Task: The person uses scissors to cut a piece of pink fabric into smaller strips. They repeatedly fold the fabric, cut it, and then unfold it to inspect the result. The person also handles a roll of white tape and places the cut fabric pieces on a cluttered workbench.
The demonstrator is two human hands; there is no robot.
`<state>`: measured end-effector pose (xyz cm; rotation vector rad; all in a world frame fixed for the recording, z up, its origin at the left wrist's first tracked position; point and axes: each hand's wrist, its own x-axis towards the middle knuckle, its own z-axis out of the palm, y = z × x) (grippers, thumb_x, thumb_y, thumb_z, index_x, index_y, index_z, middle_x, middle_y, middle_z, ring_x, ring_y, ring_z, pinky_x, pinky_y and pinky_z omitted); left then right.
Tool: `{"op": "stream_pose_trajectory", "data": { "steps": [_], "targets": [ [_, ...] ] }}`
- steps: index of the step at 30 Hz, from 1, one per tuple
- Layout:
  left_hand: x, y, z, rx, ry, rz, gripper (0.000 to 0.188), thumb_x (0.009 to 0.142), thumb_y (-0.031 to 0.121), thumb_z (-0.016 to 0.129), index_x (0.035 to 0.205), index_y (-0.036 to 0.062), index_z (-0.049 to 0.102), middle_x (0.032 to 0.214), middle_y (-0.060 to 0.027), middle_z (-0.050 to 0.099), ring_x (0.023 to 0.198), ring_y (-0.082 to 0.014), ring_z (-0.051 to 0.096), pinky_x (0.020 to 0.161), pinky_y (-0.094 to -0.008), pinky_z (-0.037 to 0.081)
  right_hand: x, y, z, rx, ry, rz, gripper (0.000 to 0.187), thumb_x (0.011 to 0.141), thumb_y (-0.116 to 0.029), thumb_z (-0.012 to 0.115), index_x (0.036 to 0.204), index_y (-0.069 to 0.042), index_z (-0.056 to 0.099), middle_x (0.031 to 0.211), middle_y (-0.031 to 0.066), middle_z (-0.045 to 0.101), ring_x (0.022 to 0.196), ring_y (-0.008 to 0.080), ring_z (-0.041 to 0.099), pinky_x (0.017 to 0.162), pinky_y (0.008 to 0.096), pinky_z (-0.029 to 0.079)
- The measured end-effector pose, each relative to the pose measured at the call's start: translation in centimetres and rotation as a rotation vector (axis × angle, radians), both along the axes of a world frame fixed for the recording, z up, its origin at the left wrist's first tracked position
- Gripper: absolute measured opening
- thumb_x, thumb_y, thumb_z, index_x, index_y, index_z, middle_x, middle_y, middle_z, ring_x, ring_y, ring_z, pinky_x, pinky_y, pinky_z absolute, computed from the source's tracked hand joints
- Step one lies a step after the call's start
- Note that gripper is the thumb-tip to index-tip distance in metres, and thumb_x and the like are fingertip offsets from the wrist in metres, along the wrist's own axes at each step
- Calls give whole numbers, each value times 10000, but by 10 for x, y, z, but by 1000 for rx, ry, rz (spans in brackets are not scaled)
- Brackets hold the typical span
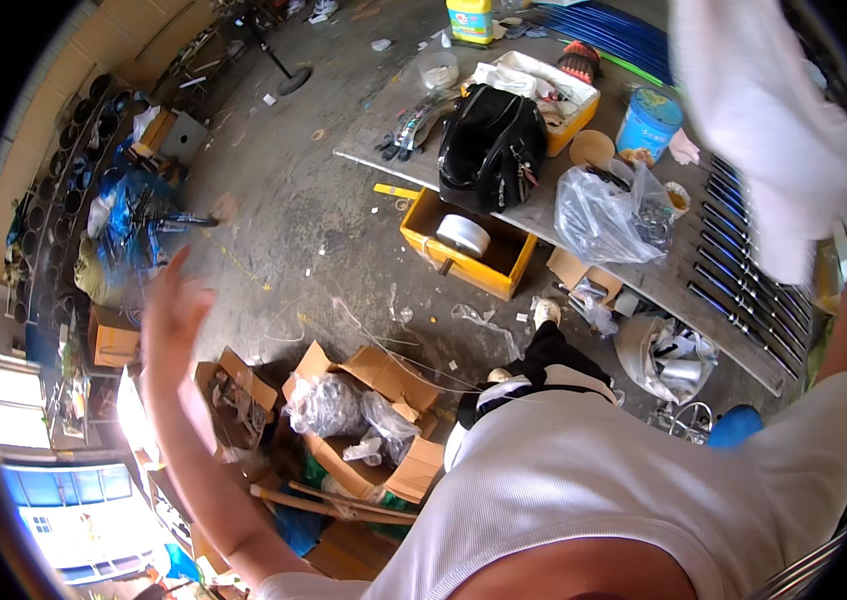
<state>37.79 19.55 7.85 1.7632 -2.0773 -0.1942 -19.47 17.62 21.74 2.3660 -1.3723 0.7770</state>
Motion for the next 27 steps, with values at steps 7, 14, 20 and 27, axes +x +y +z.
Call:
{"op": "stream_pose_trajectory", "data": {
  "steps": [7,14,20,27],
  "targets": [
    [-180,-24,-61,131,551,-284,1120,614,500,766,1431,47,147,992,-132,652,979,-253,609,868,-372,467,26,-24,-73,297,-34,171,264,746,-102,640,892,-37,430,827,44,471,759,138,434,689,290,384],
    [-224,-95,-89,232,1058,-12,338,847,241,641,1040,-32,589,882,-79,643,788,-148,612,689,-285,492,58,-58,-87,398,-161,344,370,767,-152,655,1058,-47,454,955,56,525,871,132,485,781,282,402],
    [-279,-126,-50,314,1566,-290,213,877,114,545,1049,-3,593,958,-71,649,839,-140,624,736,-275,506,84,-122,-102,519,-311,469,480,785,-195,668,1201,-56,474,1066,65,571,967,128,530,861,274,417],
    [-275,-163,-29,329,1307,-166,287,894,220,567,1077,0,588,901,-51,616,803,-115,600,701,-262,502,34,-238,-144,717,-651,479,273,819,-127,619,1068,-16,604,971,25,641,880,93,581,825,238,450]
  ]
}}
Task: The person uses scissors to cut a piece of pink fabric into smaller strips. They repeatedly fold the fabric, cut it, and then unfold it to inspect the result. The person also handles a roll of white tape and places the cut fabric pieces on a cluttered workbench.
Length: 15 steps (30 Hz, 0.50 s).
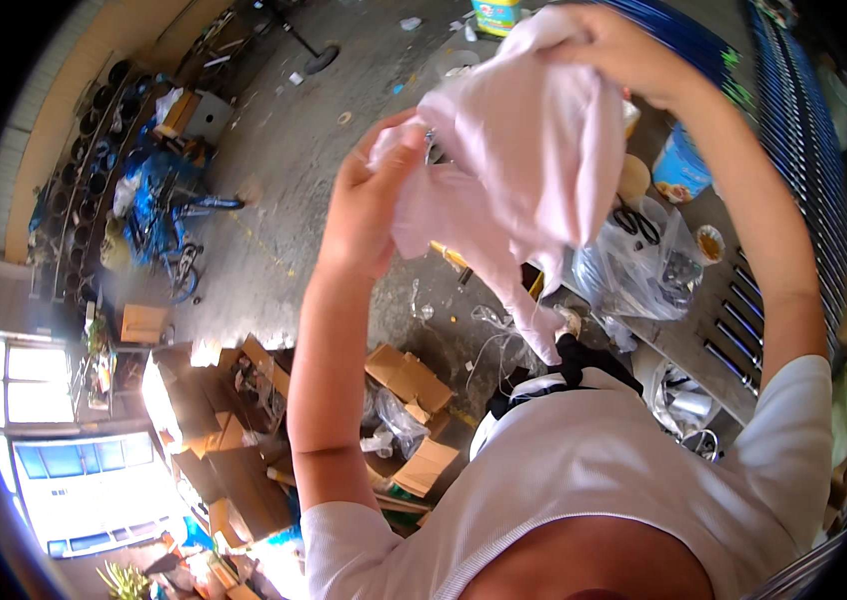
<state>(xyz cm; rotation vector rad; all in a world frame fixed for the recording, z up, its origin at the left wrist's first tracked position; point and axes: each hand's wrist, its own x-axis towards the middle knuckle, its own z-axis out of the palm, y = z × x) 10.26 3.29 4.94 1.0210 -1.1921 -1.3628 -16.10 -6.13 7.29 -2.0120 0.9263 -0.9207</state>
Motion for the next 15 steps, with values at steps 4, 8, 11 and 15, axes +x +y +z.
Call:
{"op": "stream_pose_trajectory", "data": {
  "steps": [4,8,11,15],
  "targets": [
    [43,-7,2,29,28,179,327,925,291,514,1018,-12,593,758,-5,529,687,-85,512,614,-219,429,-66,-73,25,276,-718,-453,258,816,-45,576,1058,43,568,960,93,630,862,174,616,765,290,501],
    [65,3,10,22,93,274,367,957,325,442,1005,-13,579,716,1,483,638,-71,441,574,-204,370,-62,-86,14,-156,-135,-367,374,817,-146,604,1138,28,525,1006,120,613,913,197,600,792,303,484],
    [61,12,19,-3,182,213,408,968,347,399,1025,-24,557,752,-34,513,637,-102,472,589,-226,399,-38,-78,1,-295,795,-178,639,776,-250,670,1296,-12,385,1237,202,450,1142,282,475,951,360,400],
    [38,29,31,-82,143,70,442,976,356,367,1033,-48,540,817,-91,557,683,-156,546,645,-265,450,41,-44,-36,-350,209,300,786,783,-399,675,1363,-21,300,1367,164,323,1276,272,333,1055,375,281]
  ]
}}
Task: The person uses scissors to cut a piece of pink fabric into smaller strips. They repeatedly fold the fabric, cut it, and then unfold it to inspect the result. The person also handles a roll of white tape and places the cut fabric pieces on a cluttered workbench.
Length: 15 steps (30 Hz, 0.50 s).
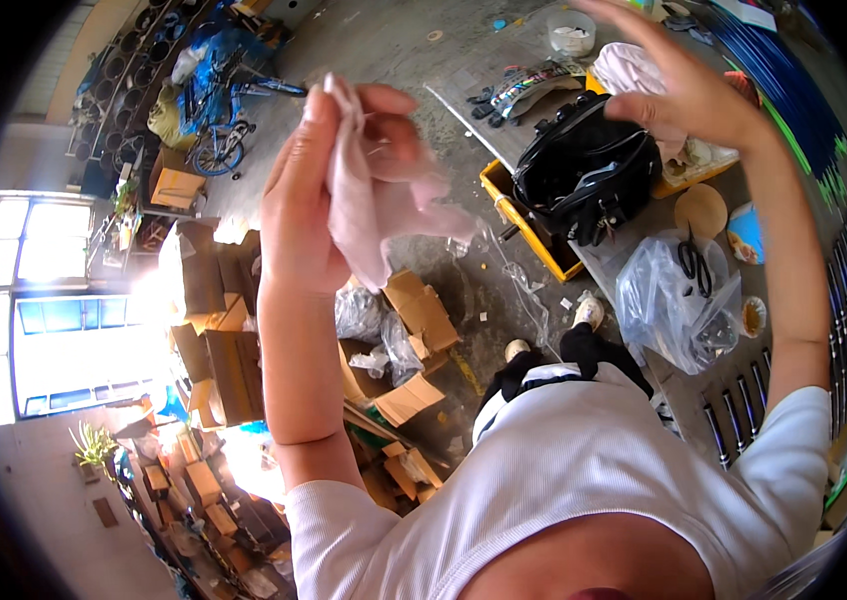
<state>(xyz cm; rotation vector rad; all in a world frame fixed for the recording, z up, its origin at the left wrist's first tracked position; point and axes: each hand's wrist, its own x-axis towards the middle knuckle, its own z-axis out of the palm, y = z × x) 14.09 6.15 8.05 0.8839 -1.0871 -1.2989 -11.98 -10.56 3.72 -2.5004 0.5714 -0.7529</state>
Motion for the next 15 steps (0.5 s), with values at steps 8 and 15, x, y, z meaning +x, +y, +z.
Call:
{"op": "stream_pose_trajectory", "data": {
  "steps": [8,15],
  "targets": [
    [7,43,16,-225,-174,331,452,992,353,322,1010,-39,547,844,-86,570,660,-131,534,666,-267,469,98,97,-6,828,-74,580,607,723,-253,753,1204,9,491,975,83,625,870,124,587,742,259,471],
    [154,133,15,-464,58,159,188,965,191,344,1059,78,462,989,-7,498,998,-133,465,910,-330,393,61,116,-27,769,453,349,352,669,-163,772,929,32,636,799,41,653,690,74,571,628,243,467]
  ]
}}
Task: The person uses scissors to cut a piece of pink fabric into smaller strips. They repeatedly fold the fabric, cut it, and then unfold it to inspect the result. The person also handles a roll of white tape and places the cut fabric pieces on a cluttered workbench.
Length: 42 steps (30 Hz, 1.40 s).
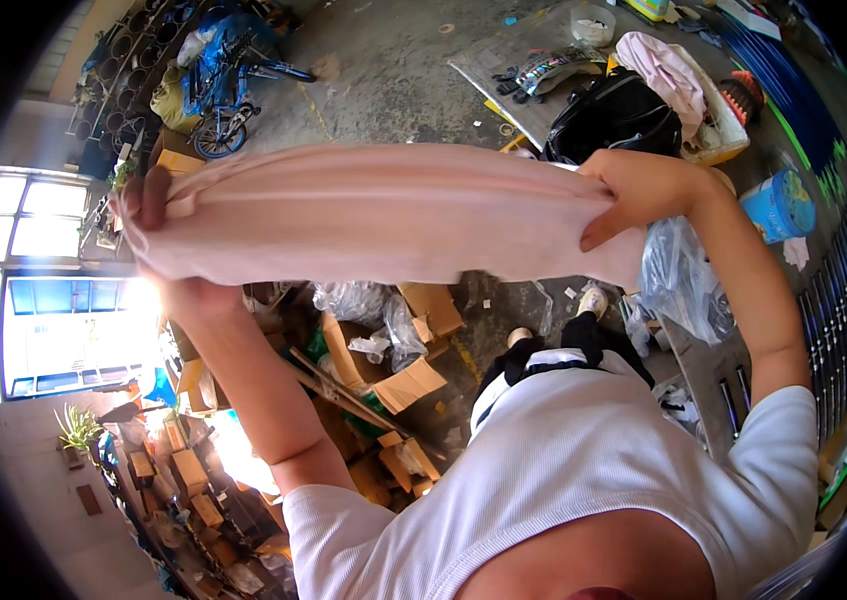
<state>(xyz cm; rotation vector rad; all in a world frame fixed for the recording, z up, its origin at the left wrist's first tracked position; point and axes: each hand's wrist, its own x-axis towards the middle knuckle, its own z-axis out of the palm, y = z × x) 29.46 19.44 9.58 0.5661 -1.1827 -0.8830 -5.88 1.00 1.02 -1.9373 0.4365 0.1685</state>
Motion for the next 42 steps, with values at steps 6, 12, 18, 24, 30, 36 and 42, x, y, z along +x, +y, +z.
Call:
{"op": "stream_pose_trajectory", "data": {
  "steps": [6,12,18,24,30,36,42],
  "targets": [
    [141,98,-30,111,-1431,1449,289,935,309,376,1052,69,486,1078,-52,547,997,-178,528,907,-307,407,-41,8,-31,106,-107,-223,271,683,-134,755,859,15,613,717,32,619,643,54,564,538,217,442],
    [173,145,-54,782,-591,1049,306,852,207,579,1087,12,599,1075,-96,609,966,-178,563,849,-312,431,-37,48,8,191,-189,-421,185,776,-150,718,811,-35,577,599,-29,528,467,3,440,427,156,324],
    [24,95,-72,519,-696,584,609,851,442,576,1263,4,484,1271,-132,512,1211,-246,454,1025,-385,315,-2,84,34,102,-452,-243,174,803,-165,702,853,-55,577,737,-55,562,625,-38,449,503,130,350],
    [-108,59,-110,567,-677,-399,975,629,467,799,1347,-1,334,1257,-141,493,1187,-237,447,1007,-339,323,40,122,63,107,-609,-210,196,841,-207,663,939,-56,586,640,-89,442,546,-37,386,465,132,278],
    [-109,70,-110,397,-134,-523,536,724,183,765,1154,5,500,1151,-105,529,1073,-175,497,927,-329,388,-21,89,68,311,-886,-225,358,814,-183,666,1080,-8,502,956,116,600,821,175,606,711,273,501],
    [-123,73,-94,455,-43,-523,254,807,187,671,951,47,516,1067,-84,525,1004,-173,505,869,-312,406,-77,112,58,-48,-810,-731,437,889,-236,587,1250,-22,466,812,-48,580,446,-60,350,455,71,312],
    [-128,81,-84,461,132,-464,182,891,222,586,944,67,509,938,-27,597,869,-88,548,769,-243,437,-14,94,30,699,-1587,-213,223,885,-137,554,1052,-1,495,810,48,607,599,67,549,537,172,452]
  ]
}}
